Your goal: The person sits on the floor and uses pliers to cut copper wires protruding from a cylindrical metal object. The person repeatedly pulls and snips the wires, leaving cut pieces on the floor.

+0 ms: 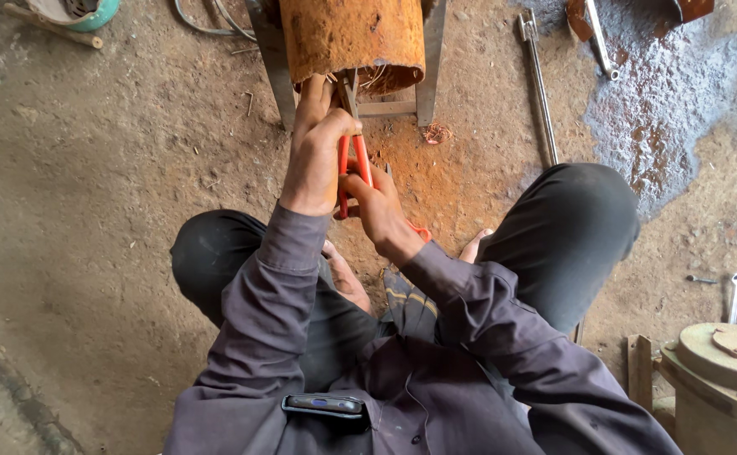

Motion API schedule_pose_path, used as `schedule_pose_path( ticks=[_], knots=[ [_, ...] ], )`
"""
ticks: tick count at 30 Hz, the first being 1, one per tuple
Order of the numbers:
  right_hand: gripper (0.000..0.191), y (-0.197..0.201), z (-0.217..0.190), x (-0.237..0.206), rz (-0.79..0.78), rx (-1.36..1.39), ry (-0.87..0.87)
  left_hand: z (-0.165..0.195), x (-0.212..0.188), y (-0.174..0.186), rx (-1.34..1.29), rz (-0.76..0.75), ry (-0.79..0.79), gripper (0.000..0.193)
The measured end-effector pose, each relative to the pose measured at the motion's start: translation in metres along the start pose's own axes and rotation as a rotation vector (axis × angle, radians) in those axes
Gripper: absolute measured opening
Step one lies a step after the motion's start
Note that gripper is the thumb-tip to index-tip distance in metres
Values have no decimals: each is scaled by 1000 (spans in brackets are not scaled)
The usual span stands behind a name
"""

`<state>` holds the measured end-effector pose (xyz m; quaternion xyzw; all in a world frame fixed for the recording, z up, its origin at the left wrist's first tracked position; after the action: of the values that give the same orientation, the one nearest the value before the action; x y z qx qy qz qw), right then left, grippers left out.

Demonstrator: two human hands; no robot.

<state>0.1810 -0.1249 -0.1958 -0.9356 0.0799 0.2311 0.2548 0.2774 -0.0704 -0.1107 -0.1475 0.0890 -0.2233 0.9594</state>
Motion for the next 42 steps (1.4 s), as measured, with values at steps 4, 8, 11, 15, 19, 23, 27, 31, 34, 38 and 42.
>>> schedule_pose_path(
  ticks=[4, 8, 11, 15, 19, 23, 27, 31, 34, 38, 42],
  knots=[
    [26, 5, 10, 9, -41, -25, 67, -10, 2, 7, -17, 85, 87, 43],
    [21, 17, 10, 11, 85, 0, -1, -20, 8, 14, -108, 162, 150, 85],
    [28, 19, 0, 9, 76, -112, 94, -21, 12, 17, -105, 155, 136, 93],
    [40, 18, 6, 0, 28, -155, 107, -15, 11, 21, -202, 126, 106, 94],
    [47, 26, 19, -11, 62, -163, 65, -11, 0, 16, -541, 50, 40, 92],
    [48, 30, 16, -22, 61, -216, 93, -11, -6, 9, -628, -14, -36, 95],
    [49, 32, 4, -39, 76, -306, 158, -14, -10, 13, -67, 72, -18, 81],
    [51, 33, 0, -49, 74, -333, 138, -19, -20, 12, 220, 120, -68, 81],
    [50, 32, 0, -51, 23, -210, 110, -25, -19, 10, 337, 125, -116, 84],
    [52, 32, 0, -53, 8, -181, 110, -30, -11, 8, 423, 96, -153, 80],
    [54, 35, -5, -56, 25, -177, 137, -26, -10, 6, 529, 108, -168, 75]
  ],
)
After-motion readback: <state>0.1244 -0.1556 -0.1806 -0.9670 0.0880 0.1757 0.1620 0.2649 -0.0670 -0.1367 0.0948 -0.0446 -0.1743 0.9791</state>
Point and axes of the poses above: each hand's wrist, its own x-axis towards the middle knuckle, its own y-axis out of the back of the hand, z = x × y, the point moved 6 cm from there along x, towards the middle knuckle, and after that the axes turned 2 degrees about -z, right-handed, at the moved point
